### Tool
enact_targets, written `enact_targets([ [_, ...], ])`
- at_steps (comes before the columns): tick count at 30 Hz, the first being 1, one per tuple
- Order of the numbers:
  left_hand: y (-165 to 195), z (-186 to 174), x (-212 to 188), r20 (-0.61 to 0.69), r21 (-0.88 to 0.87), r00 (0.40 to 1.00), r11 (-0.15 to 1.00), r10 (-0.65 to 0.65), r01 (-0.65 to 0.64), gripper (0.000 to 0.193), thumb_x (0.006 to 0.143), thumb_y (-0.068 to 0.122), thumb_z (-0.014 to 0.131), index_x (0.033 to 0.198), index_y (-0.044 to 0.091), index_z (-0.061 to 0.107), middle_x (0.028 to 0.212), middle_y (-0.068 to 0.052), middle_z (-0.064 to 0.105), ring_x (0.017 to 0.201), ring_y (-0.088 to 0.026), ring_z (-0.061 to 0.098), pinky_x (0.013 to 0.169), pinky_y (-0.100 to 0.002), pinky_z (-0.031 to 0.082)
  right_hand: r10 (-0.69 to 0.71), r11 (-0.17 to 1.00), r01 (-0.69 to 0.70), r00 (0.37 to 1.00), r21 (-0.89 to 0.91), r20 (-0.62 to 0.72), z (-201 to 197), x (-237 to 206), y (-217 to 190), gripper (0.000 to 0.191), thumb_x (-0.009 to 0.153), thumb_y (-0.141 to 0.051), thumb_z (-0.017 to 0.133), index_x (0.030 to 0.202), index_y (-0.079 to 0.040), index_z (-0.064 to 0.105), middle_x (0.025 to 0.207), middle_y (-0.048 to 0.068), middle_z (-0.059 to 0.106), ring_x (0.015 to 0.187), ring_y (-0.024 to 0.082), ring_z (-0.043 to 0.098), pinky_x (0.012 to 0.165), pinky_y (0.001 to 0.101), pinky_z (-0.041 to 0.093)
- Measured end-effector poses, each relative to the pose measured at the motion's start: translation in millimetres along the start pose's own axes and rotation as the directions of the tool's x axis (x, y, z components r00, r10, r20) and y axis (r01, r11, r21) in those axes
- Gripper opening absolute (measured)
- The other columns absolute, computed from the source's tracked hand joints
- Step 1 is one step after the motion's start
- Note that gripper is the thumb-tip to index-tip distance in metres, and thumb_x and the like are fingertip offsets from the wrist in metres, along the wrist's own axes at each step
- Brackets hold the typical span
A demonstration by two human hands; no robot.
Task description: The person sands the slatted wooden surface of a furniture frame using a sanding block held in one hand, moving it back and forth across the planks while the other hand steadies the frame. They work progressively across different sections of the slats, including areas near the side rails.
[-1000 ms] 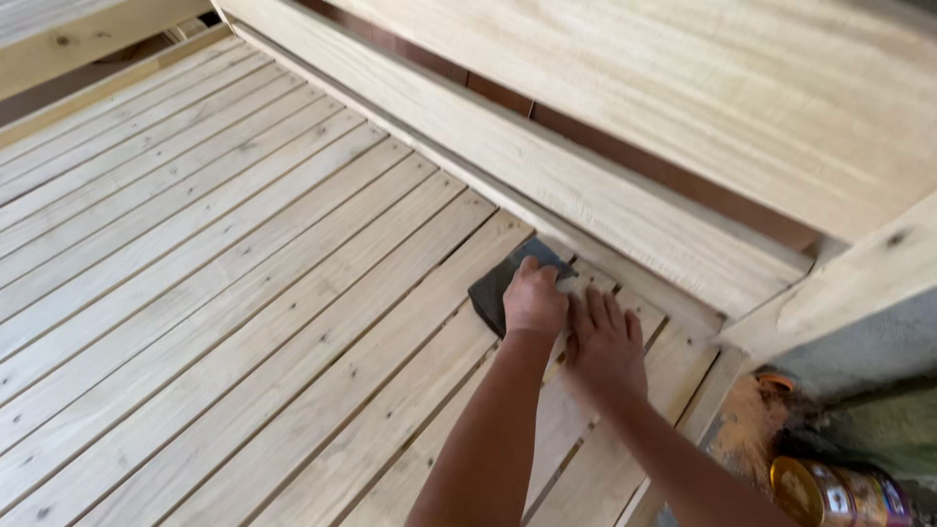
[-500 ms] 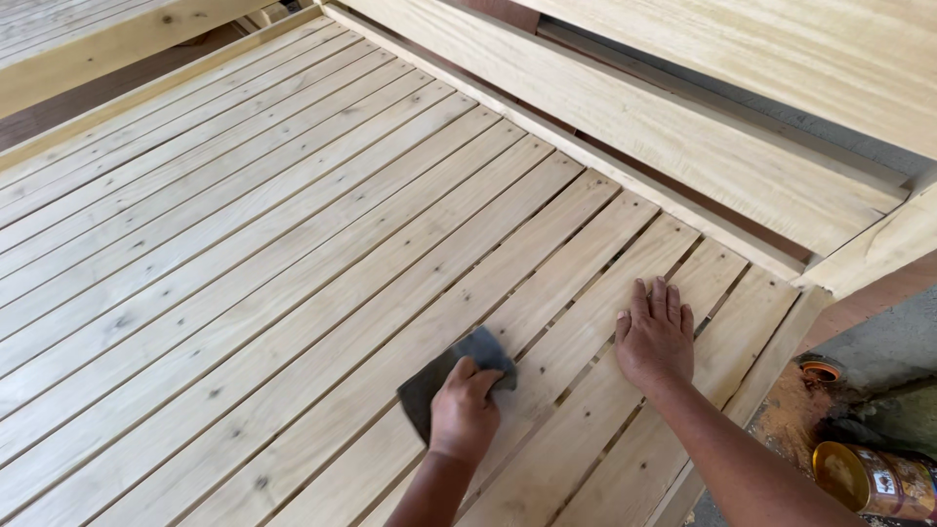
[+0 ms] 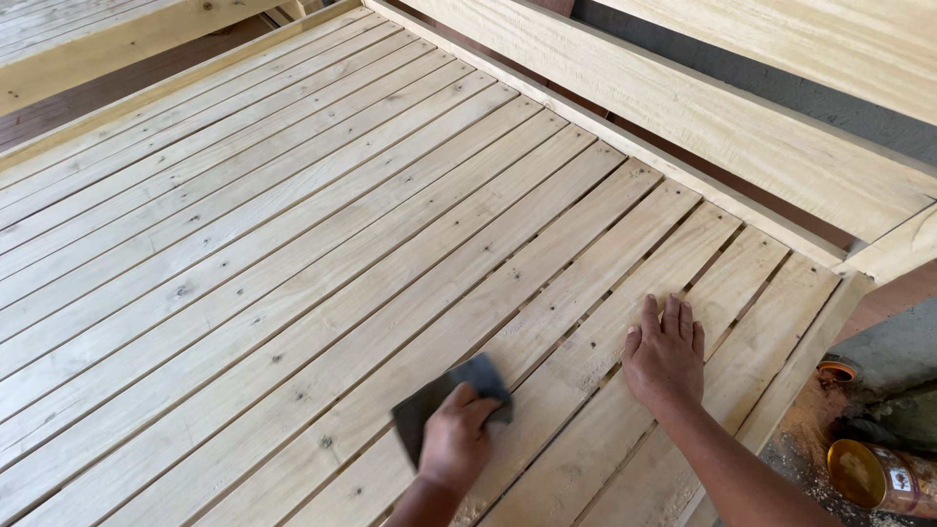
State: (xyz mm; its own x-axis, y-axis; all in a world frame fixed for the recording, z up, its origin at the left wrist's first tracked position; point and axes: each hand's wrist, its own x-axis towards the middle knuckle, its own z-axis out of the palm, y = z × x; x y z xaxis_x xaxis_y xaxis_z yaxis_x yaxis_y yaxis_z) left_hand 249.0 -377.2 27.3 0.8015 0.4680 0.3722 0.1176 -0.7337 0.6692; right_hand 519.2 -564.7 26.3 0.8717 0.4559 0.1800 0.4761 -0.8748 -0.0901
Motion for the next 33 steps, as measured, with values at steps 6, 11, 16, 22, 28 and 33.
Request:
enact_targets([
  [6, 31, 85, 106, 0.008, -0.025, 0.991, 0.991, 0.135, -0.134, 0.032, 0.069, -0.007, 0.062, 0.091, 0.009, 0.078, 0.093, -0.012, 0.063, 0.09, -0.034, 0.068, 0.079, -0.044, 0.057, -0.003, 1.0, 0.002, 1.0, -0.024, -0.016, -6, 0, -2, 0.061, 0.104, -0.039, 0.031, 0.158, -0.01, 0.033, 0.164, 0.021, 0.026, 0.153, 0.034, 0.021, 0.124, 0.0475, 0.015],
  [11, 40, 94, 119, -0.031, -0.06, 0.992, 0.99, 0.126, -0.128, 0.028, 0.072, -0.005, 0.063, 0.091, 0.01, 0.078, 0.096, -0.013, 0.064, 0.091, -0.036, 0.067, 0.08, -0.045, 0.057, -0.01, 1.0, 0.011, 0.999, 0.022, -0.051, -4, -1, 2, 0.06, 0.104, -0.039, 0.032, 0.157, -0.011, 0.035, 0.165, 0.017, 0.029, 0.154, 0.032, 0.023, 0.125, 0.0466, 0.016],
  [16, 20, 7, 27, 0.03, -0.038, 0.998, 0.998, 0.055, -0.054, 0.034, 0.069, -0.008, 0.063, 0.095, 0.008, 0.079, 0.09, -0.014, 0.063, 0.087, -0.036, 0.067, 0.073, -0.046, 0.055, -0.012, 0.999, 0.015, 0.998, 0.045, -0.058, 1, -1, 5, 0.06, 0.104, -0.038, 0.031, 0.158, -0.013, 0.034, 0.166, 0.016, 0.029, 0.154, 0.031, 0.022, 0.125, 0.0465, 0.016],
  [22, 5, -27, -11, 0.059, -0.014, 0.997, 0.998, -0.058, 0.059, 0.032, 0.069, -0.007, 0.063, 0.092, 0.009, 0.08, 0.085, -0.012, 0.062, 0.08, -0.033, 0.068, 0.069, -0.044, 0.056, -0.024, 1.0, 0.024, 0.998, 0.001, -0.056, 4, -2, 1, 0.062, 0.104, -0.038, 0.029, 0.159, -0.01, 0.031, 0.165, 0.018, 0.026, 0.152, 0.033, 0.022, 0.123, 0.0479, 0.015],
  [28, 23, 61, 92, 0.033, -0.043, 0.979, 0.979, 0.201, -0.2, 0.034, 0.068, -0.007, 0.062, 0.093, 0.009, 0.078, 0.093, -0.012, 0.063, 0.086, -0.036, 0.067, 0.077, -0.044, 0.057, -0.009, 1.0, 0.009, 1.0, 0.015, -0.02, -2, -3, -2, 0.061, 0.104, -0.038, 0.031, 0.158, -0.009, 0.032, 0.164, 0.02, 0.028, 0.152, 0.035, 0.023, 0.123, 0.0495, 0.017],
  [33, 51, 102, 148, 0.016, -0.048, 0.993, 0.993, 0.113, -0.113, 0.027, 0.074, -0.004, 0.065, 0.089, 0.012, 0.079, 0.093, -0.011, 0.066, 0.088, -0.034, 0.068, 0.079, -0.044, 0.057, -0.002, 1.0, 0.002, 1.0, 0.01, -0.031, -5, -2, -1, 0.06, 0.103, -0.039, 0.034, 0.157, -0.011, 0.036, 0.164, 0.017, 0.03, 0.154, 0.032, 0.025, 0.125, 0.0484, 0.018],
])
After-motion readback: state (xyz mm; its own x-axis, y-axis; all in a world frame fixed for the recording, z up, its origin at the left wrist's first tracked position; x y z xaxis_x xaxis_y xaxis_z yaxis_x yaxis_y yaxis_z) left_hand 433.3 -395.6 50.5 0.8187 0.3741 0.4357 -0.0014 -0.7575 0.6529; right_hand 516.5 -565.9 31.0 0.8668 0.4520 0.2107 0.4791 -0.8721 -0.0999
